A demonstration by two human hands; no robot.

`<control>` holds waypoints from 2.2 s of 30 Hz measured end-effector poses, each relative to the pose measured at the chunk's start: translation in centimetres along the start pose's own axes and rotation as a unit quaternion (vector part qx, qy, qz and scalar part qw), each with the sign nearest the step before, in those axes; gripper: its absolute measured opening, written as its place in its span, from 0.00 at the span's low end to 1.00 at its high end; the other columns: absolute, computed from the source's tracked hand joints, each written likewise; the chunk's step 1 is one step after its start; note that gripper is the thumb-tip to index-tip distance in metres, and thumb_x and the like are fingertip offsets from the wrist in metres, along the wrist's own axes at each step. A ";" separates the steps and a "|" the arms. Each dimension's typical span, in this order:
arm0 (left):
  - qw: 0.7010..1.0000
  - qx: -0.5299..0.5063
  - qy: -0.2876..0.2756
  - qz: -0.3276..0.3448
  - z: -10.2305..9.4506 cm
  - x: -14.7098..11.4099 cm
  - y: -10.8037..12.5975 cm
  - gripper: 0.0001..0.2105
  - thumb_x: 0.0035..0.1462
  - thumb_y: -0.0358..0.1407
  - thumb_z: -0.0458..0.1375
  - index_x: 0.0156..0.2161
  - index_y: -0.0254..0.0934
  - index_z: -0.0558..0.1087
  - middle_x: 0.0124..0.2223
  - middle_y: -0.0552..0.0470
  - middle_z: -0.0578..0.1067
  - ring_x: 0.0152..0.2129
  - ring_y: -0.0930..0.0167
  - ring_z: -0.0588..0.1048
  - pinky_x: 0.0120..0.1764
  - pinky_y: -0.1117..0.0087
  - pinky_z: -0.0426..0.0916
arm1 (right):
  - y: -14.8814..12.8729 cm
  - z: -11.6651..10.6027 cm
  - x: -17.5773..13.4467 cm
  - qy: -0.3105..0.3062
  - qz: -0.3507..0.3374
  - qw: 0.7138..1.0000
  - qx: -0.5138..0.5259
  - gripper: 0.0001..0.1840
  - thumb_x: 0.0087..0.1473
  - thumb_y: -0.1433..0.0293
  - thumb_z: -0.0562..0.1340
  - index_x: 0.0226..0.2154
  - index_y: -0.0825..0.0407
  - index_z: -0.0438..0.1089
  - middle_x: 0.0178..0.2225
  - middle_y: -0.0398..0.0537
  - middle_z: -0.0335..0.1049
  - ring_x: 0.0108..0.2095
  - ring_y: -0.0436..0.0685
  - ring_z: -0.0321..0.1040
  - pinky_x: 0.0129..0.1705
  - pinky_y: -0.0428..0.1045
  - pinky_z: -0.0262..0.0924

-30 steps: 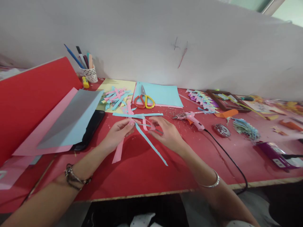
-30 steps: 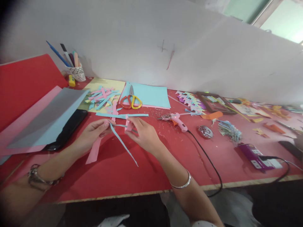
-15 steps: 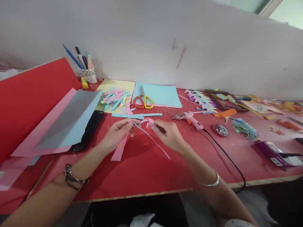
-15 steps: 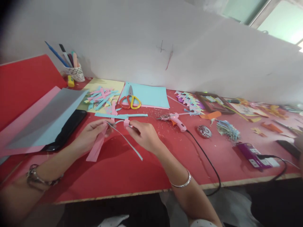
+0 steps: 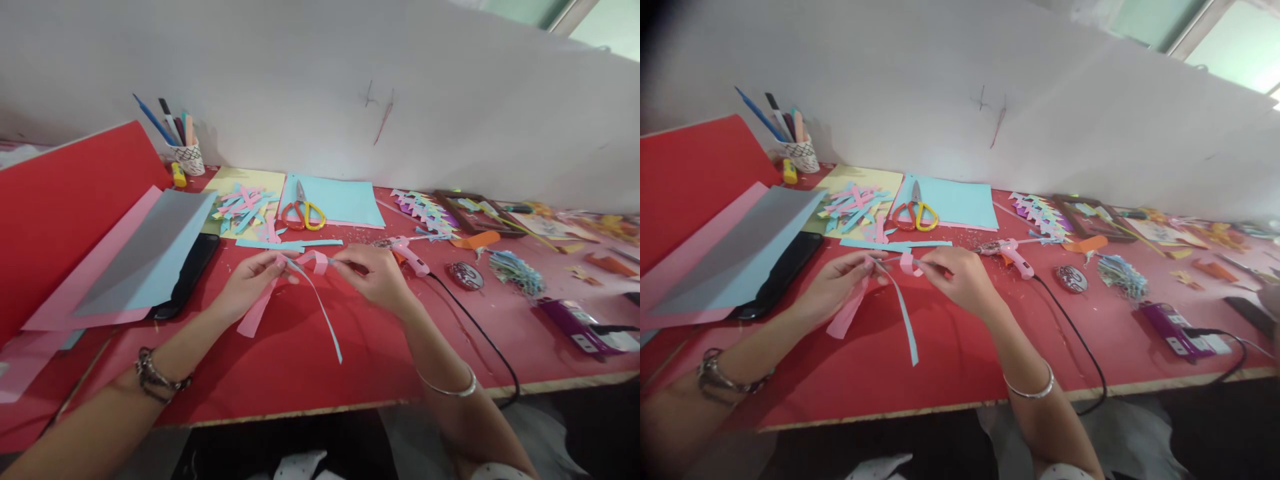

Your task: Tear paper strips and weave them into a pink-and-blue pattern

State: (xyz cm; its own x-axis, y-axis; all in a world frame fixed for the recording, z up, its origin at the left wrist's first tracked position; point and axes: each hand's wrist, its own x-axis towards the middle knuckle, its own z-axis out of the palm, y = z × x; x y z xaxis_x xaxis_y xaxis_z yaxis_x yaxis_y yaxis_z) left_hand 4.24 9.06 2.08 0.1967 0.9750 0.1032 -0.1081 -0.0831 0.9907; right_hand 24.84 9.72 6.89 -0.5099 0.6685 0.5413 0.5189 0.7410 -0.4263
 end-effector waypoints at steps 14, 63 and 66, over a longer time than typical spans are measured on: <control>0.998 -0.047 -0.016 0.038 0.4 -0.5 1.3 0.16 0.43 0.47 0.61 0.29 0.37 0.65 0.25 0.53 0.76 0.23 0.71 0.75 0.32 0.69 0.68 | -2.0 -1.9 2.1 0.006 0.054 0.997 0.059 0.06 0.50 0.72 0.58 0.23 0.53 0.67 0.22 0.40 0.67 0.22 0.44 0.58 0.25 0.43 0.53; 0.997 0.058 0.035 0.046 0.5 -0.4 1.2 0.11 0.42 0.42 0.57 0.22 0.36 0.65 0.18 0.60 0.63 0.16 0.78 0.61 0.21 0.77 0.61 | 0.0 5.2 1.2 -0.040 0.143 0.878 0.456 0.18 0.45 0.55 0.60 0.34 0.49 0.59 0.37 0.46 0.65 0.40 0.51 0.64 0.46 0.52 0.58; 0.996 0.065 0.032 0.060 0.5 -0.4 1.1 0.09 0.44 0.40 0.56 0.23 0.37 0.65 0.18 0.61 0.63 0.16 0.78 0.62 0.21 0.77 0.61 | 0.0 5.4 1.1 -0.039 0.156 0.876 0.454 0.16 0.47 0.58 0.60 0.36 0.49 0.59 0.35 0.45 0.66 0.37 0.50 0.65 0.44 0.51 0.60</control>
State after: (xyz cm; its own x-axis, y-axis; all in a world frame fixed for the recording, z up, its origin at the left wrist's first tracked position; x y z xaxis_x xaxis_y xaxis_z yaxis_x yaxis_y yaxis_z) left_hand 4.51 8.45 3.19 0.1267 0.9674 0.2191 0.0002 -0.2209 0.9753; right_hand 20.61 10.78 3.58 -0.5039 0.8235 0.2605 -0.1018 0.2429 -0.9647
